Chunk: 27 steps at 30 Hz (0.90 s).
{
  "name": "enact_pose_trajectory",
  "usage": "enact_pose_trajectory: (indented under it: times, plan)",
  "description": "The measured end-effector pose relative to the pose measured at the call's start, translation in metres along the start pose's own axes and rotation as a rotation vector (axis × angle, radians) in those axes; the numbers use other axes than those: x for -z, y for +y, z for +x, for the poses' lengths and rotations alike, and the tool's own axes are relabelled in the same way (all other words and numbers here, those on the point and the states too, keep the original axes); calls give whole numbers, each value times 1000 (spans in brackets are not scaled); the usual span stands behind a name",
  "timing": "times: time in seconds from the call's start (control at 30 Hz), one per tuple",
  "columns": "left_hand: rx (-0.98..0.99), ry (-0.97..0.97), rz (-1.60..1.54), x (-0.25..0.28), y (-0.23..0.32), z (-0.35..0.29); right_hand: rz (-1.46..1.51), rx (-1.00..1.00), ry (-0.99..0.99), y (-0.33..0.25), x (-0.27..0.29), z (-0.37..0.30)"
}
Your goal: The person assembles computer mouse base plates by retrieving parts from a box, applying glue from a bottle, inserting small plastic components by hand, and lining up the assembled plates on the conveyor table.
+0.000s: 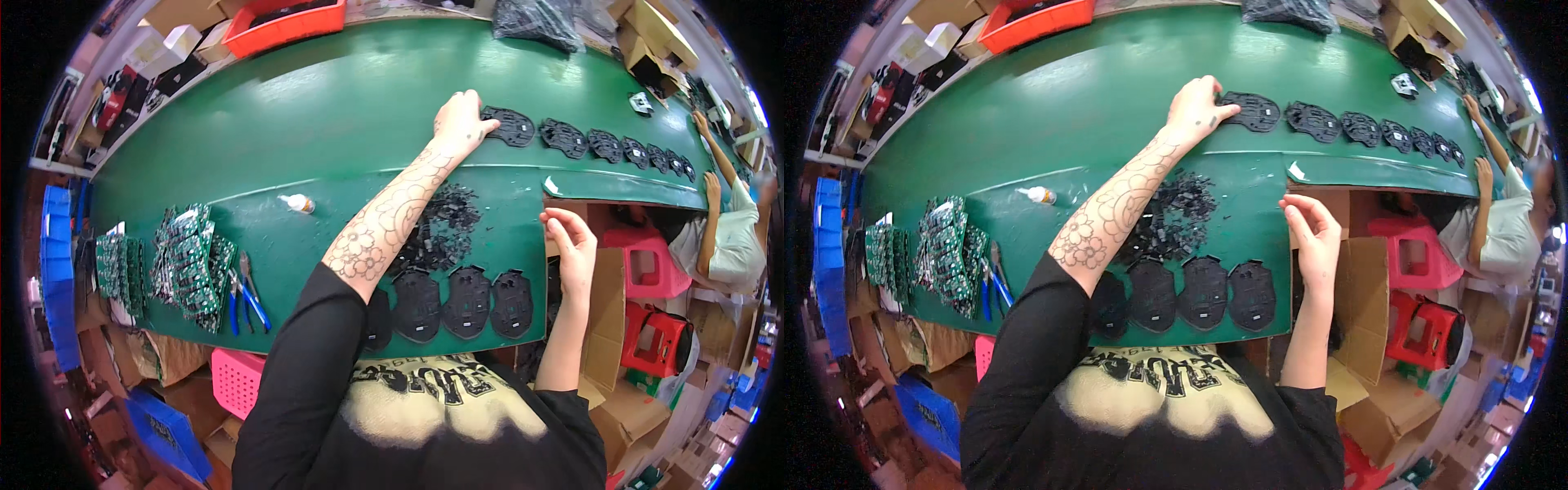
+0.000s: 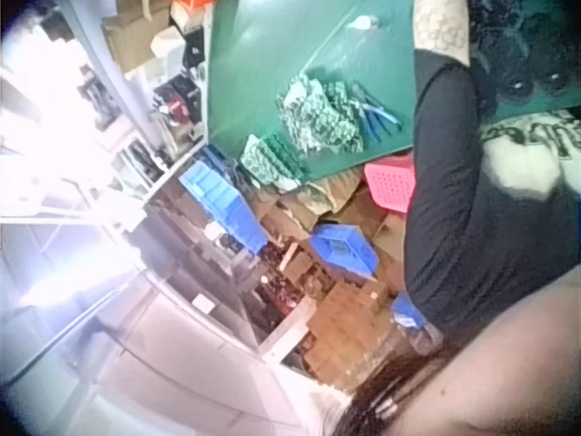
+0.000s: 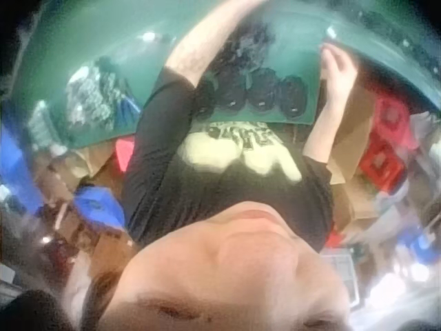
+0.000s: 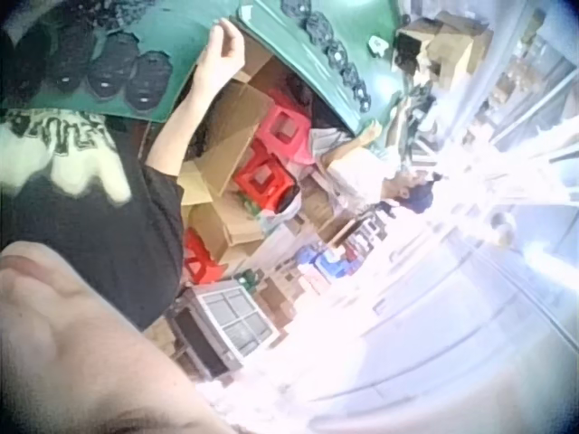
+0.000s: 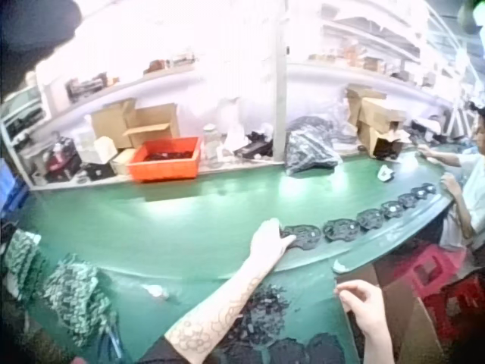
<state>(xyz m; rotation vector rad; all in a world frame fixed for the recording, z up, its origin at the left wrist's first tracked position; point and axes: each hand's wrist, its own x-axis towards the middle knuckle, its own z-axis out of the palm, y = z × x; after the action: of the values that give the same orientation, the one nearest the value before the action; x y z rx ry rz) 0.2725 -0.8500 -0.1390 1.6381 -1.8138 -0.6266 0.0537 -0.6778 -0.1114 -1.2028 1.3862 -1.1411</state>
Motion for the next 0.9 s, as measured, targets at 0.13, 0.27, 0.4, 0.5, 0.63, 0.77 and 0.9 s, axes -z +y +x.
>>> enact_pose_trajectory:
  times: [0.13,0.27,0.4,0.5,0.63,0.77,0.9]
  plan:
    - [-87,-75,-26,0,-5,-2,-30,7,-36,-6,-13,5]
    - [-198,84,-29,47,-17,-25,-91,55,-155,-18,-37,13]
    - [-216,-144,-205,132,11,-98,-301,195,-218,-26,-54,25]
    - [-367,-241,23,136,4,-171,-470,338,-324,-32,-92,38]
    - [-408,-276,207,119,-11,-231,-715,502,-372,-31,-139,49]
    - [-386,-222,226,107,-22,-246,-918,470,-371,-26,-161,50]
    - [-400,-236,220,107,-21,-251,-885,456,-382,-23,-162,49]
